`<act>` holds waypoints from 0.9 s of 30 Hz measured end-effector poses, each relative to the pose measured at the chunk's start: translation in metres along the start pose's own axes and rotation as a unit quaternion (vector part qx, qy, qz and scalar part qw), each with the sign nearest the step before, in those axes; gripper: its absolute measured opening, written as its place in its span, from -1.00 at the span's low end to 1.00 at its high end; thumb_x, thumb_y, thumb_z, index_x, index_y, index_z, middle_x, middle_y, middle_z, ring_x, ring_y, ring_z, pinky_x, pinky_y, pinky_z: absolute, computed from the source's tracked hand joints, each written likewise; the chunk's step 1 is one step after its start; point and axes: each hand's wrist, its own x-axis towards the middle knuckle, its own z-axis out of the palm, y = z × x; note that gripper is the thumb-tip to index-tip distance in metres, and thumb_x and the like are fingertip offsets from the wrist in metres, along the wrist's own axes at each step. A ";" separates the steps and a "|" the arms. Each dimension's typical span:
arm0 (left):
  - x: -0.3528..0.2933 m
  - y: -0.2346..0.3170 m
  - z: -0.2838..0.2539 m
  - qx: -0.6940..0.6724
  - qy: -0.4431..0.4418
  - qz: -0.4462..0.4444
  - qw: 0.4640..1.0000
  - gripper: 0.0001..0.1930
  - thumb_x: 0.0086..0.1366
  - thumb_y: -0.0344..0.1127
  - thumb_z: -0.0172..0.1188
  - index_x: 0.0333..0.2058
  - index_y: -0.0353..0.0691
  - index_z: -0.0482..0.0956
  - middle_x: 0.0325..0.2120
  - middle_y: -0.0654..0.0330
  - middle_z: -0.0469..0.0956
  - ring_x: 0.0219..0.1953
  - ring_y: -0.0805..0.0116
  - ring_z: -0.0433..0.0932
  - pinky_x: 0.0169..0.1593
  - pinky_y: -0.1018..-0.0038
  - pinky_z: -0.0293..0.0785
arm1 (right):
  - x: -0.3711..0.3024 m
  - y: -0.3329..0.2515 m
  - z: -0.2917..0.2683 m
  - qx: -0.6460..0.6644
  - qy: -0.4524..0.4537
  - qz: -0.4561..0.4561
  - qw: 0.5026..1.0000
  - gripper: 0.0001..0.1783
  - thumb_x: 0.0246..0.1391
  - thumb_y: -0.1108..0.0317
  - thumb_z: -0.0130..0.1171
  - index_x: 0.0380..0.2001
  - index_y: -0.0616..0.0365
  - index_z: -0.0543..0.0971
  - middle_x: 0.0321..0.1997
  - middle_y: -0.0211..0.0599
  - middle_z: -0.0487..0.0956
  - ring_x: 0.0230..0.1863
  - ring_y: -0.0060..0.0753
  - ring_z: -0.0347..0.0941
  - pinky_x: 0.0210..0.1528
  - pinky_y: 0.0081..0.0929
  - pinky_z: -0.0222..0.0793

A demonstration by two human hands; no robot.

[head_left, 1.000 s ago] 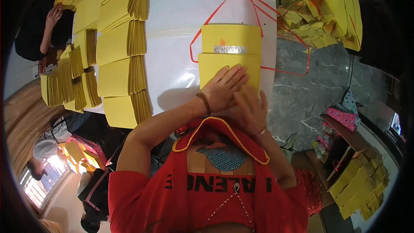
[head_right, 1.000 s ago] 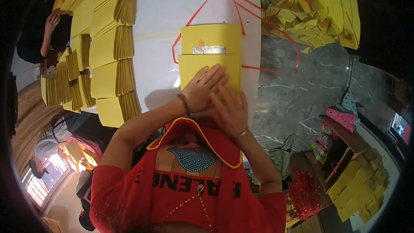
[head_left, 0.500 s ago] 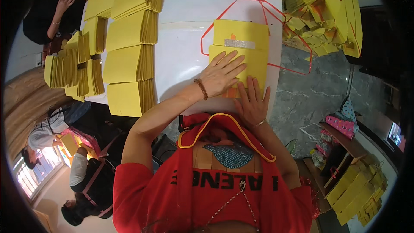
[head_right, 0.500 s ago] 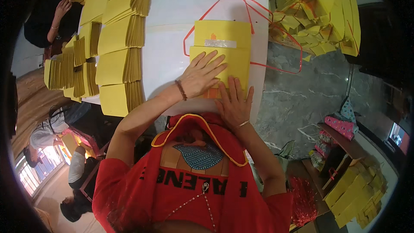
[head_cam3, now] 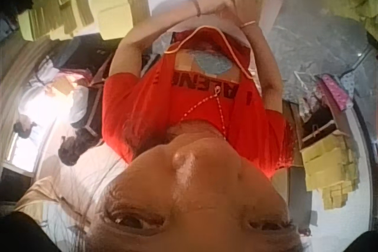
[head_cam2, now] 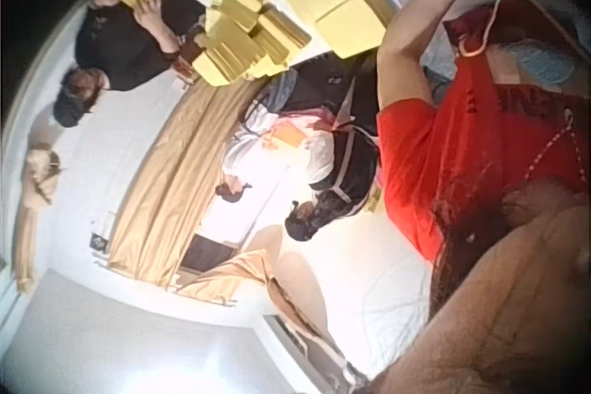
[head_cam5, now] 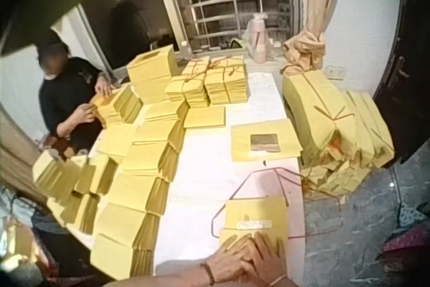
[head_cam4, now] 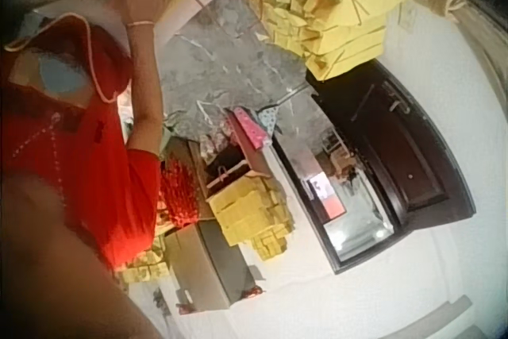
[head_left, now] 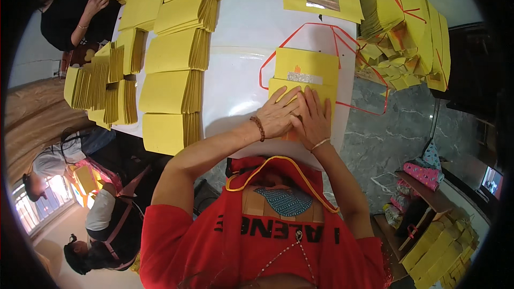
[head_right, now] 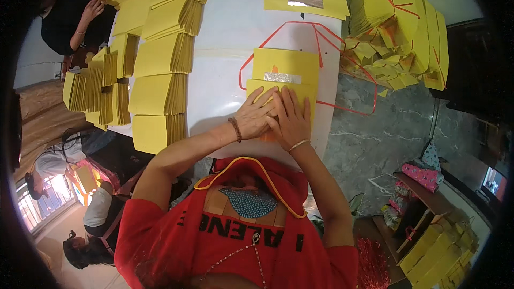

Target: Folding sheets of yellow joss paper and organizing them into stacks.

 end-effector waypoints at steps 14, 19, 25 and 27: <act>-0.017 -0.006 0.011 -0.192 0.214 -0.232 0.929 -0.34 0.12 -0.32 0.07 0.16 -0.36 0.03 0.19 -0.20 -0.02 0.23 -0.20 -0.04 0.25 0.10 -0.12 | 0.002 0.001 0.009 0.004 0.007 0.022 1.000 -0.23 0.05 -0.14 -0.11 0.22 0.12 0.13 0.33 -0.14 0.03 0.35 -0.11 -0.12 0.28 0.07 -0.34; -0.055 0.011 0.011 -0.170 0.122 -0.350 0.913 -0.17 0.16 -0.11 0.11 0.22 -0.39 -0.16 0.23 -0.13 -0.10 0.29 -0.13 -0.24 0.25 0.02 -0.38 | 0.006 -0.005 0.005 -0.008 0.008 0.018 1.000 -0.24 -0.03 -0.21 -0.03 0.18 -0.03 0.25 0.33 -0.16 0.04 0.34 -0.12 -0.09 0.27 0.09 -0.30; -0.057 0.011 0.017 -0.149 0.062 -0.355 0.921 -0.26 0.18 -0.14 0.09 0.23 -0.27 -0.06 0.23 -0.08 -0.06 0.30 -0.09 -0.22 0.22 -0.08 -0.43 | 0.005 -0.005 0.006 -0.010 0.015 0.016 1.000 -0.20 -0.07 -0.28 -0.02 0.18 -0.06 0.25 0.32 -0.16 0.05 0.33 -0.11 -0.08 0.26 0.09 -0.29; -0.053 0.015 0.009 -0.097 0.079 -0.321 0.939 -0.28 0.18 -0.18 0.09 0.22 -0.28 -0.05 0.25 -0.07 -0.08 0.30 -0.08 -0.21 0.23 -0.05 -0.43 | 0.004 -0.004 0.008 -0.011 0.021 0.020 1.000 -0.20 -0.08 -0.28 -0.02 0.17 -0.06 0.25 0.32 -0.16 0.05 0.33 -0.11 -0.08 0.26 0.09 -0.29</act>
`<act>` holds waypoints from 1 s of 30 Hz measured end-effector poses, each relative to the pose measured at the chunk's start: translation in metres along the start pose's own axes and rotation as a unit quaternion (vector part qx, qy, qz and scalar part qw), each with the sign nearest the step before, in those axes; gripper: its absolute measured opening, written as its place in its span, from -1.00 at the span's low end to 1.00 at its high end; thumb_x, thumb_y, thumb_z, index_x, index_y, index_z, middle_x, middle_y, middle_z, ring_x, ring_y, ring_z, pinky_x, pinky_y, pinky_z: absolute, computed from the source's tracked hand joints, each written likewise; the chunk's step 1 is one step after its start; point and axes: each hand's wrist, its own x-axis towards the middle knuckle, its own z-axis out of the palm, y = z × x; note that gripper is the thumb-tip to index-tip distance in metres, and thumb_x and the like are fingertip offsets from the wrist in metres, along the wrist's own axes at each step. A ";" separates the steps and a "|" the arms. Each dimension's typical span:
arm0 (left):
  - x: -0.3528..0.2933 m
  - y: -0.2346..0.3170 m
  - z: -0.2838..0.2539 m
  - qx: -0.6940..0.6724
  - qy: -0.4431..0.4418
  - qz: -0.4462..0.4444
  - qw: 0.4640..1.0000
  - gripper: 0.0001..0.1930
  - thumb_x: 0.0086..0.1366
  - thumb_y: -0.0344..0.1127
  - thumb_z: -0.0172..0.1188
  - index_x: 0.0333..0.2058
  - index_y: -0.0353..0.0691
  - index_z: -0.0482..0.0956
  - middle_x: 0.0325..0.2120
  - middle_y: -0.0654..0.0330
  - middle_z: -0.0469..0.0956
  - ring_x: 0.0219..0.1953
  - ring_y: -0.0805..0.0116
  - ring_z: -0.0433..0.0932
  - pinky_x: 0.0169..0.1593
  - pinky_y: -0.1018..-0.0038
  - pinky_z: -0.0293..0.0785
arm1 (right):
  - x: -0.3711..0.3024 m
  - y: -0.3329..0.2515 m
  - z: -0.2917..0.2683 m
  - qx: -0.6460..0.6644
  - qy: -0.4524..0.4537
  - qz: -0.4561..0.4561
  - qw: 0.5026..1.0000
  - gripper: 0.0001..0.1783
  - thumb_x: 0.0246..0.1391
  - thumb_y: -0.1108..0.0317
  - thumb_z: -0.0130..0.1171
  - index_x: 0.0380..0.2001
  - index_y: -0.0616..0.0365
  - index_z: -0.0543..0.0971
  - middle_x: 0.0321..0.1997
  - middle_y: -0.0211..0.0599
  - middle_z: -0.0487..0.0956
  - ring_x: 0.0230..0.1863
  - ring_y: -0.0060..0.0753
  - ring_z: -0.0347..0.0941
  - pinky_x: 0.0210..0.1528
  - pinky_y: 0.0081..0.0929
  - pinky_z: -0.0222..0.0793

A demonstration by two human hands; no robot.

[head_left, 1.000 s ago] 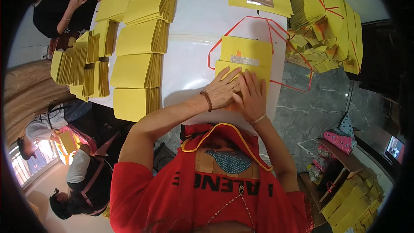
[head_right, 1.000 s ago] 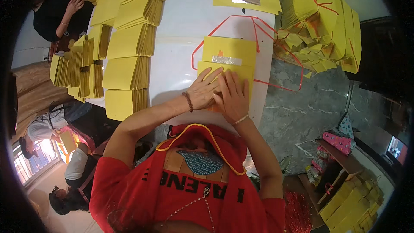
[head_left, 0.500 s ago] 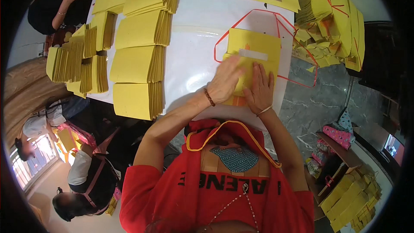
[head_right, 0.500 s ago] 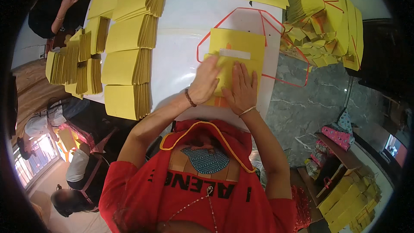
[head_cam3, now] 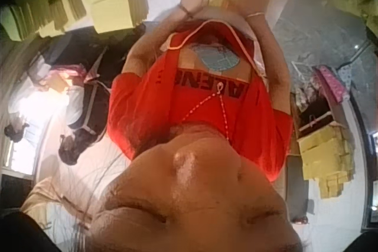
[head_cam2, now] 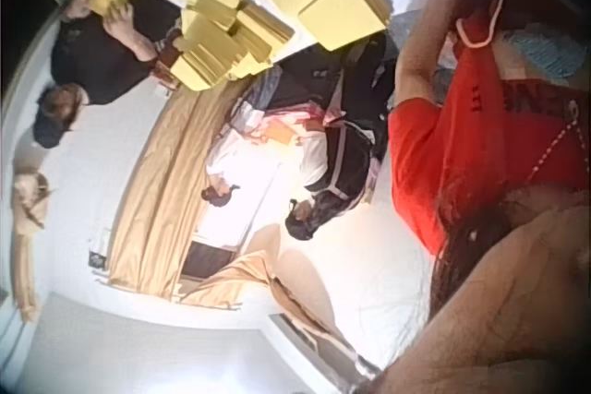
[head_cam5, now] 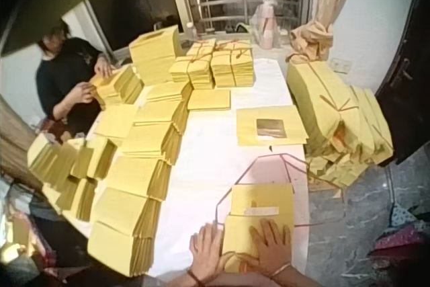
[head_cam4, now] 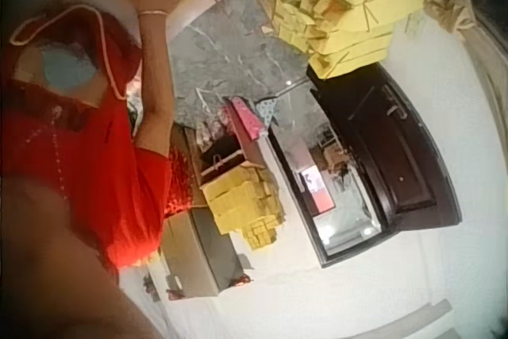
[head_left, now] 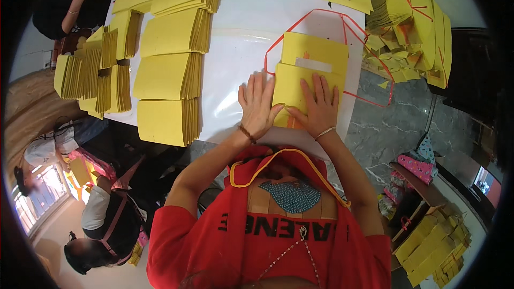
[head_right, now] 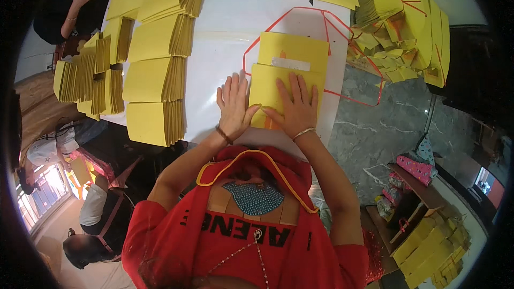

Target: Folding sheets of yellow joss paper and organizing them into stacks.

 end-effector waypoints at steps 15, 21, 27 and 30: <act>0.021 0.049 -0.020 0.259 -0.106 0.245 0.928 -0.45 -0.03 -0.34 0.11 0.02 -0.24 0.32 -0.08 0.04 0.31 0.00 0.03 0.26 0.09 0.14 0.17 | -0.003 0.043 0.000 0.041 0.021 0.014 0.999 -0.22 0.06 0.05 0.00 0.25 0.19 0.02 0.37 -0.14 -0.07 0.39 -0.11 -0.24 0.30 0.05 -0.38; 0.029 0.044 0.013 0.306 -0.007 0.337 0.890 -0.57 -0.01 -0.28 0.04 -0.13 -0.37 0.38 -0.18 -0.07 0.37 -0.12 0.03 0.35 -0.10 0.28 0.34 | -0.006 0.081 0.008 0.307 -0.015 -0.056 0.950 -0.30 0.09 0.18 0.04 0.23 0.20 0.08 0.34 -0.10 0.01 0.36 -0.13 -0.14 0.29 -0.17 -0.15; 0.059 0.040 -0.032 0.178 -0.043 0.316 0.931 -0.59 0.00 -0.35 0.05 -0.10 -0.26 0.43 -0.29 0.05 0.44 -0.21 0.14 0.43 -0.16 0.37 0.41 | 0.004 0.065 -0.033 0.679 0.224 0.281 0.640 -0.46 0.23 0.18 -0.16 0.22 0.16 0.11 0.22 -0.19 0.24 0.20 -0.25 0.20 0.19 -0.29 0.08; 0.099 0.026 -0.062 -0.058 -0.151 0.174 0.971 -0.69 0.16 -0.24 0.05 -0.12 -0.17 0.49 -0.23 0.12 0.49 -0.15 0.12 0.44 -0.08 0.31 0.39 | -0.003 0.058 -0.019 0.640 0.229 0.216 0.701 -0.45 0.23 0.18 -0.18 0.21 0.20 0.11 0.21 -0.12 0.24 0.19 -0.23 0.20 0.19 -0.31 0.08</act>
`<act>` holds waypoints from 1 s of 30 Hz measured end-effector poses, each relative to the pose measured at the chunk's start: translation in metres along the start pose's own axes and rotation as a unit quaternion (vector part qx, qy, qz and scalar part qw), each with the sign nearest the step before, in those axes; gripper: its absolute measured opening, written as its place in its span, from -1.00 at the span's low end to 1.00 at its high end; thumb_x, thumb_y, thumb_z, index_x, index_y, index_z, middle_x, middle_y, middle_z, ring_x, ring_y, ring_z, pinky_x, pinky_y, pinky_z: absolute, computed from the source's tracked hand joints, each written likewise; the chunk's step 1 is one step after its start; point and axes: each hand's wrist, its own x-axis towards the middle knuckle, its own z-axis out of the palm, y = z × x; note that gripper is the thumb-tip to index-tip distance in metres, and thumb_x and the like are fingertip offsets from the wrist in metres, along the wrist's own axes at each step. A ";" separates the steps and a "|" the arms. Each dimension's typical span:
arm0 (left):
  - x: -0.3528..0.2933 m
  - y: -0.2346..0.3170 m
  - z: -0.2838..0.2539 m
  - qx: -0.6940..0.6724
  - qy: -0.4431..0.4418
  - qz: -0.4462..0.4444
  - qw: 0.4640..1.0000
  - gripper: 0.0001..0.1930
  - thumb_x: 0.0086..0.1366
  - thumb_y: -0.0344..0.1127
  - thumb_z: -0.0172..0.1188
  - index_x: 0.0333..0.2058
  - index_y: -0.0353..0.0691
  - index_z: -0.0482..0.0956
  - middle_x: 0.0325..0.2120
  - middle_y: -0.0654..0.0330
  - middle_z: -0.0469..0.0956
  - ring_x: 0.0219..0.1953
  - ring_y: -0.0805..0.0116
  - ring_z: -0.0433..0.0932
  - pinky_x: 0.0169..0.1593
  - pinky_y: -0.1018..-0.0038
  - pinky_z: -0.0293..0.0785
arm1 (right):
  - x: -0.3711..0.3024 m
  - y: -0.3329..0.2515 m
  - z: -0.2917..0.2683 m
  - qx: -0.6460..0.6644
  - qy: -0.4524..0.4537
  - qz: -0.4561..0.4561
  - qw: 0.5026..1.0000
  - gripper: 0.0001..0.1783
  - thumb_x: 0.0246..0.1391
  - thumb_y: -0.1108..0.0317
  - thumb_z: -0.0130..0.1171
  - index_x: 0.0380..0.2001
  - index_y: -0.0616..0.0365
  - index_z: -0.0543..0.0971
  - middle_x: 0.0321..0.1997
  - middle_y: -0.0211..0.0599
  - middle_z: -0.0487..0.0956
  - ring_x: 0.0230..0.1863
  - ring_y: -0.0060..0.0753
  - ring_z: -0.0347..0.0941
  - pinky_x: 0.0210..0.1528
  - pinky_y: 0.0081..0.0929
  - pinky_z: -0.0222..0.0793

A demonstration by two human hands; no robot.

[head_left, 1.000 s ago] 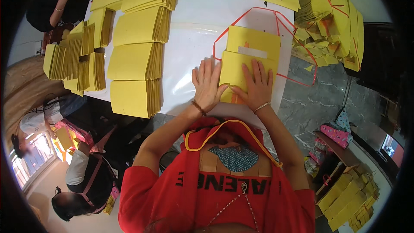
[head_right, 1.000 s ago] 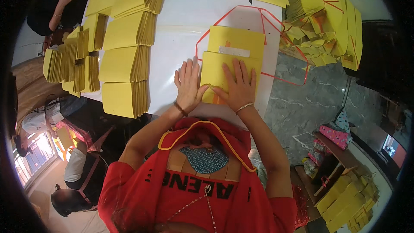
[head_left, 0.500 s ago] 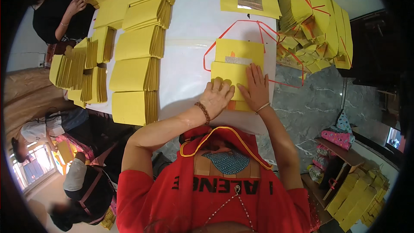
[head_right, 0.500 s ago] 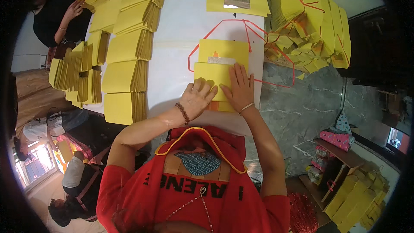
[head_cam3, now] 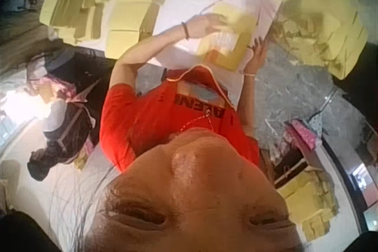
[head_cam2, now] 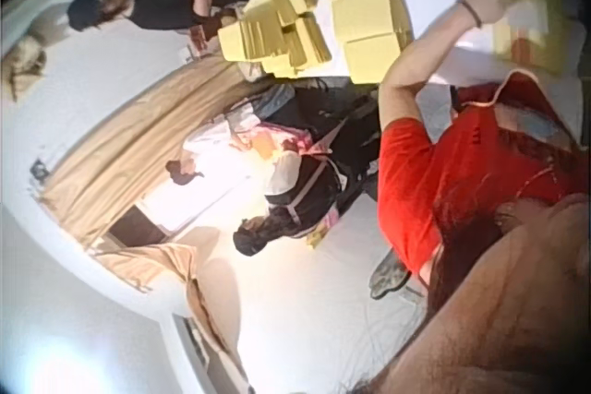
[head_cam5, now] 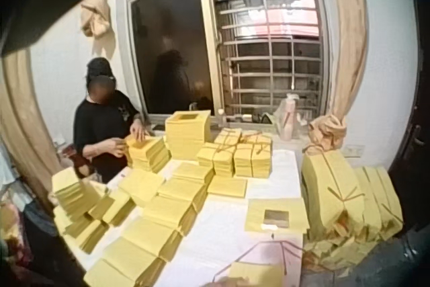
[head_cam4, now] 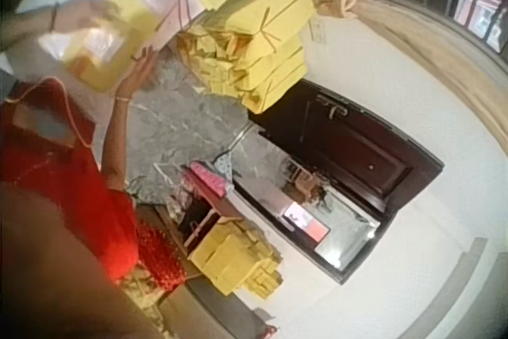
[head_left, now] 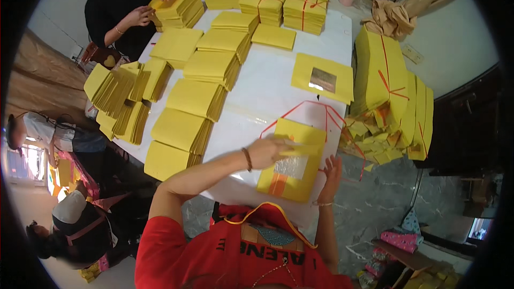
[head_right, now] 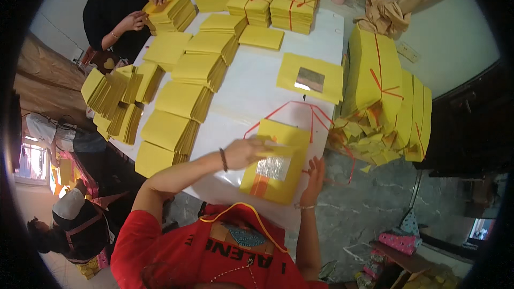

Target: Folding sheets of yellow joss paper and organizing them into stacks.

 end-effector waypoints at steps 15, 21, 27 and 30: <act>0.221 -0.205 -0.147 0.449 0.301 0.000 0.841 -0.56 0.07 -0.40 0.01 -0.03 0.17 0.41 -0.17 0.32 0.43 -0.11 0.29 0.35 -0.10 0.29 0.19 | 0.011 0.038 -0.009 -0.427 0.001 -0.160 0.890 -0.68 0.04 0.27 -0.03 -0.20 0.27 0.48 -0.22 -0.14 0.49 -0.16 -0.14 0.35 -0.06 -0.27 0.13; 0.238 -0.259 -0.139 0.460 0.292 -0.043 0.838 -0.54 0.13 -0.40 -0.06 0.02 0.22 0.36 -0.10 0.25 0.39 -0.05 0.26 0.32 -0.03 0.25 0.17 | 0.015 0.040 -0.011 -0.401 -0.019 -0.146 0.904 -0.71 0.05 0.25 -0.07 -0.26 0.23 0.47 -0.25 -0.17 0.47 -0.20 -0.16 0.33 -0.08 -0.28 0.10; 0.230 -0.261 -0.141 0.410 0.187 -0.073 0.890 -0.48 0.17 -0.46 -0.15 0.10 0.21 0.30 0.00 0.15 0.34 0.03 0.18 0.27 0.03 0.22 0.14 | 0.015 0.043 -0.012 -0.391 -0.011 -0.147 0.908 -0.67 0.01 0.23 -0.02 -0.24 0.23 0.51 -0.27 -0.17 0.50 -0.20 -0.17 0.36 -0.06 -0.28 0.06; 0.230 -0.251 -0.147 0.467 0.144 -0.078 0.869 -0.49 0.15 -0.27 -0.02 0.11 0.25 0.25 -0.11 0.25 0.40 -0.02 0.24 0.29 0.00 0.21 0.12 | 0.016 0.042 -0.008 -0.374 -0.006 -0.158 0.914 -0.68 -0.01 0.24 -0.01 -0.25 0.23 0.51 -0.29 -0.17 0.50 -0.22 -0.17 0.37 -0.08 -0.29 0.07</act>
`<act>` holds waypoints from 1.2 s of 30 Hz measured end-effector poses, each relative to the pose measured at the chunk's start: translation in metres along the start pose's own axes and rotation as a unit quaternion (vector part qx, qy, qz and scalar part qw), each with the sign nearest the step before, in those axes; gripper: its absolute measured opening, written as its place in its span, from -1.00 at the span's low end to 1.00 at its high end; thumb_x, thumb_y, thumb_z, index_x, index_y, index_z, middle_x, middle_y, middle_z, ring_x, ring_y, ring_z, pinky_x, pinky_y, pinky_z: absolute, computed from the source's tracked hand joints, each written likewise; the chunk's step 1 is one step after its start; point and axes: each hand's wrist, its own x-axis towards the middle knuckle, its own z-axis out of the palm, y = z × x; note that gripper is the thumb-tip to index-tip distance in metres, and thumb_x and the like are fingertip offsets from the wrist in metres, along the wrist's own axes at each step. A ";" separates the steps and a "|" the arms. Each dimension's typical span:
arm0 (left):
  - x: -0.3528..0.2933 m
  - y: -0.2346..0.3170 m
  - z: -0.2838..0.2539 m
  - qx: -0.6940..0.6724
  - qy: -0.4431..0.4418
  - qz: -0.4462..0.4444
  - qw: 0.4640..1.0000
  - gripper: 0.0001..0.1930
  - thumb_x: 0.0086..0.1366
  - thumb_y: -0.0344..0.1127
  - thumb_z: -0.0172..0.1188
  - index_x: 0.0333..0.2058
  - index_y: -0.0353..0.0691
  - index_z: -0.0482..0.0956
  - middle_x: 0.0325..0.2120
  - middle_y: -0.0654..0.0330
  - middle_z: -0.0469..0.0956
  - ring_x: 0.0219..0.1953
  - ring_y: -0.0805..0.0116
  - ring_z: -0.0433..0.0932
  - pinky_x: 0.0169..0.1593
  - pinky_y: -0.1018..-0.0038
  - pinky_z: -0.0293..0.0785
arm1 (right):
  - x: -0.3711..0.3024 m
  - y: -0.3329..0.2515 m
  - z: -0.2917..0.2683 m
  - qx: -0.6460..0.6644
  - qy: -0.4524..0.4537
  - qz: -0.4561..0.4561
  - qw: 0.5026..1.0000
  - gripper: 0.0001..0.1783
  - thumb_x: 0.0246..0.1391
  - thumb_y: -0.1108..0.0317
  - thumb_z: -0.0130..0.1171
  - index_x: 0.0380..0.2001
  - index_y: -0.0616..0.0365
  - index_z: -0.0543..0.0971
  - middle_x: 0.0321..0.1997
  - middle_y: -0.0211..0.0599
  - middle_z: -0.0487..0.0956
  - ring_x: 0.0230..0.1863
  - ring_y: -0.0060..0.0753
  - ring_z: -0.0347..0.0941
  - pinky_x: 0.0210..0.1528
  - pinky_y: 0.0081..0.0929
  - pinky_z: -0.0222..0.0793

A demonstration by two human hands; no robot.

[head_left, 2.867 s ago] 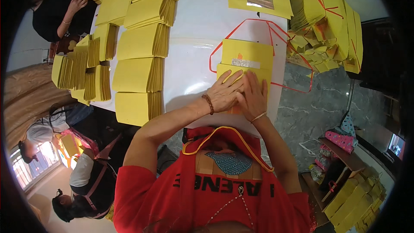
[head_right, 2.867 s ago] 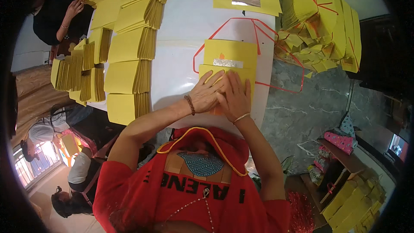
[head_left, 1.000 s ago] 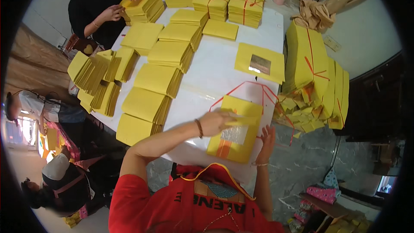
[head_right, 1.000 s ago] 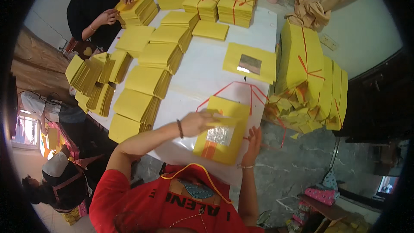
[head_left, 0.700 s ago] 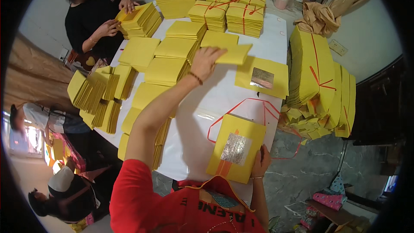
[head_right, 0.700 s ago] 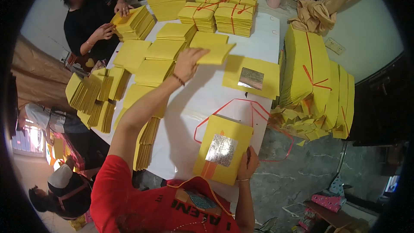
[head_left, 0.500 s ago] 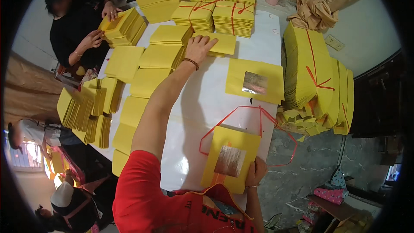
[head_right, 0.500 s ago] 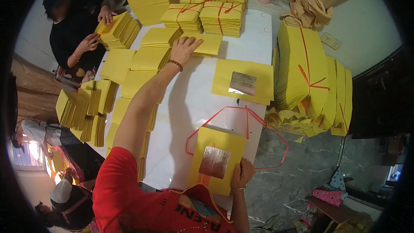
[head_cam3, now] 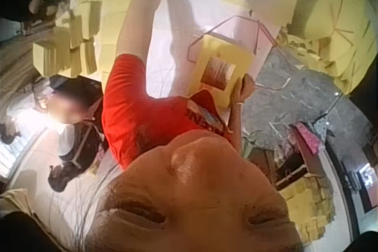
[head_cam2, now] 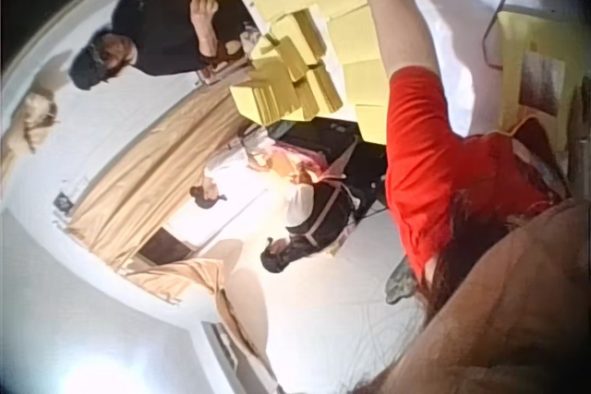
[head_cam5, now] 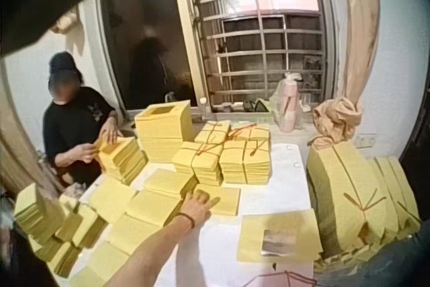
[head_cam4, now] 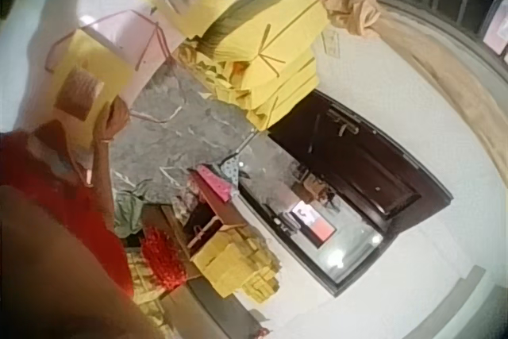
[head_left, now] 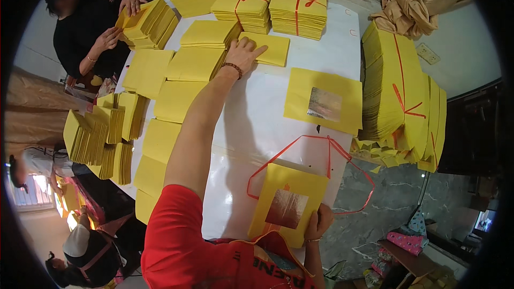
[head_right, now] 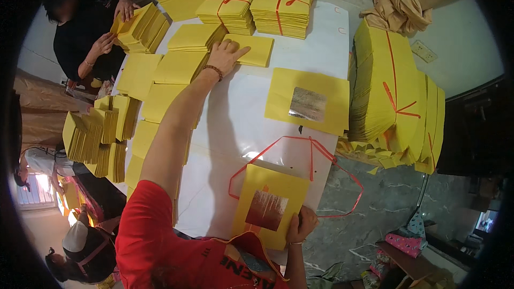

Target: Folding sheets of yellow joss paper and organizing them into stacks.

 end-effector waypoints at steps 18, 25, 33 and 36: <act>0.013 0.018 0.012 0.056 -0.193 -0.099 0.975 -0.42 0.27 -0.29 -0.18 0.26 0.07 -0.09 0.16 -0.04 0.15 0.03 -0.02 0.32 -0.06 0.11 0.33 | 0.004 -0.007 -0.004 -0.035 -0.001 -0.020 0.999 -0.67 0.03 0.21 -0.04 -0.33 0.31 0.47 -0.36 -0.08 0.50 -0.33 -0.12 0.38 -0.21 -0.26 0.23; 0.012 0.025 0.008 0.098 -0.186 -0.104 0.972 -0.42 0.24 -0.31 -0.14 0.24 -0.09 -0.03 0.14 -0.07 0.17 0.00 -0.01 0.35 -0.15 0.09 0.38 | 0.006 -0.006 -0.003 0.029 -0.051 0.016 0.998 -0.66 0.05 0.18 -0.06 -0.33 0.28 0.47 -0.32 -0.11 0.48 -0.29 -0.12 0.36 -0.19 -0.27 0.19; 0.030 0.022 -0.025 -0.082 -0.326 -0.168 0.927 -0.23 0.09 0.24 -0.03 0.16 -0.13 0.09 0.17 -0.05 0.10 0.09 -0.08 0.23 -0.03 -0.09 0.24 | 0.000 -0.001 -0.002 -0.050 -0.017 -0.016 0.998 -0.65 0.07 0.16 -0.08 -0.31 0.26 0.46 -0.31 -0.12 0.48 -0.27 -0.13 0.35 -0.18 -0.26 0.17; 0.028 0.030 -0.021 -0.079 -0.328 -0.205 0.919 -0.13 0.08 0.34 -0.09 0.24 -0.06 -0.04 0.20 0.00 0.05 0.20 -0.06 0.12 0.07 -0.04 0.17 | 0.003 -0.005 -0.004 -0.029 -0.030 -0.009 0.999 -0.65 0.07 0.16 -0.08 -0.29 0.25 0.46 -0.29 -0.13 0.47 -0.25 -0.14 0.34 -0.14 -0.26 0.15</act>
